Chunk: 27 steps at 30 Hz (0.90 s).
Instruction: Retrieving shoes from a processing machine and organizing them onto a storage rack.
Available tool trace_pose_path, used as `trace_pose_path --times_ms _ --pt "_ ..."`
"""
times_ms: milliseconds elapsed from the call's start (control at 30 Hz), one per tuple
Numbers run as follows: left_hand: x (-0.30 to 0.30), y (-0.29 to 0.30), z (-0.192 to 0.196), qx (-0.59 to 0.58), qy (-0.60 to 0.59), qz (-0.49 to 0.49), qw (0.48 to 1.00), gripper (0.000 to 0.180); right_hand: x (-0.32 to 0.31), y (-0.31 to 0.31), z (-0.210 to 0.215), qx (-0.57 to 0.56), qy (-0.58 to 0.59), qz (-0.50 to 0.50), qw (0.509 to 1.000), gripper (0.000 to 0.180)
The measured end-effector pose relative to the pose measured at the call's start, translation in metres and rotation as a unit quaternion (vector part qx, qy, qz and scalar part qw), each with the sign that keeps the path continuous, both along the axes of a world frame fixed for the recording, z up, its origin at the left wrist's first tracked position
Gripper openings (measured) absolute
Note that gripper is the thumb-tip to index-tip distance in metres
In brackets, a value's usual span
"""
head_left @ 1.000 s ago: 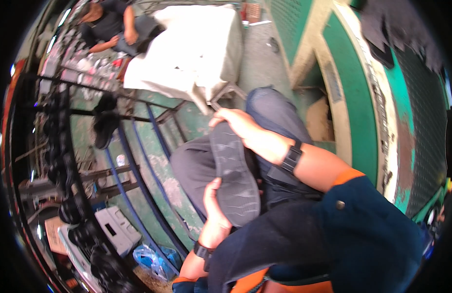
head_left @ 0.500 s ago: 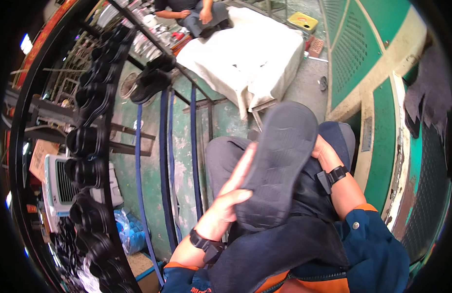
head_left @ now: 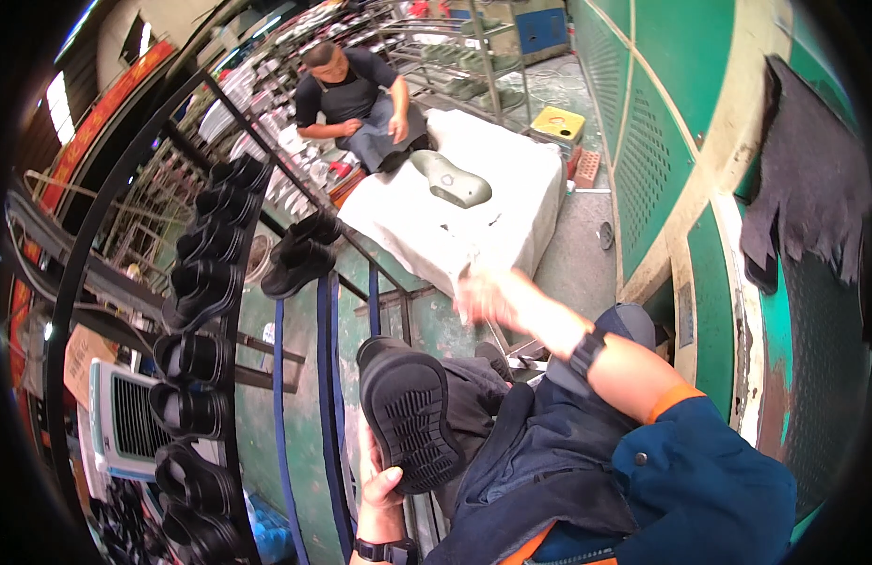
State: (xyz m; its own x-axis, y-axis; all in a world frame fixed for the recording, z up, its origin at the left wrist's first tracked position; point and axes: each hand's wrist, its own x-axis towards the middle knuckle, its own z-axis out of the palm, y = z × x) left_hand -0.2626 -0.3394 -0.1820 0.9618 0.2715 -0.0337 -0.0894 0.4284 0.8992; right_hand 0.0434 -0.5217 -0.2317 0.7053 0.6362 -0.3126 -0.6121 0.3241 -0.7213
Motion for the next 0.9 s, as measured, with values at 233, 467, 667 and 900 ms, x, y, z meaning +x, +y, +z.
trace_pose_path --times_ms 233,467,667,900 --pt "0.014 0.028 0.04 0.613 -0.085 0.042 0.784 0.072 -0.113 0.026 0.002 0.21 0.186 0.344 0.896 0.062" --pt "0.048 0.053 0.025 0.734 0.035 0.058 0.676 0.035 -0.114 0.051 0.047 -0.037 -0.068 0.27 0.96 0.044" --pt "0.126 0.216 -0.043 0.77 0.137 0.192 0.592 0.032 -0.069 0.005 0.079 -0.052 -0.172 0.303 0.936 0.036" --pt "0.163 0.173 -0.087 0.709 0.033 0.195 0.677 0.067 -0.039 -0.07 0.17 -0.197 -0.296 0.3 0.885 0.037"
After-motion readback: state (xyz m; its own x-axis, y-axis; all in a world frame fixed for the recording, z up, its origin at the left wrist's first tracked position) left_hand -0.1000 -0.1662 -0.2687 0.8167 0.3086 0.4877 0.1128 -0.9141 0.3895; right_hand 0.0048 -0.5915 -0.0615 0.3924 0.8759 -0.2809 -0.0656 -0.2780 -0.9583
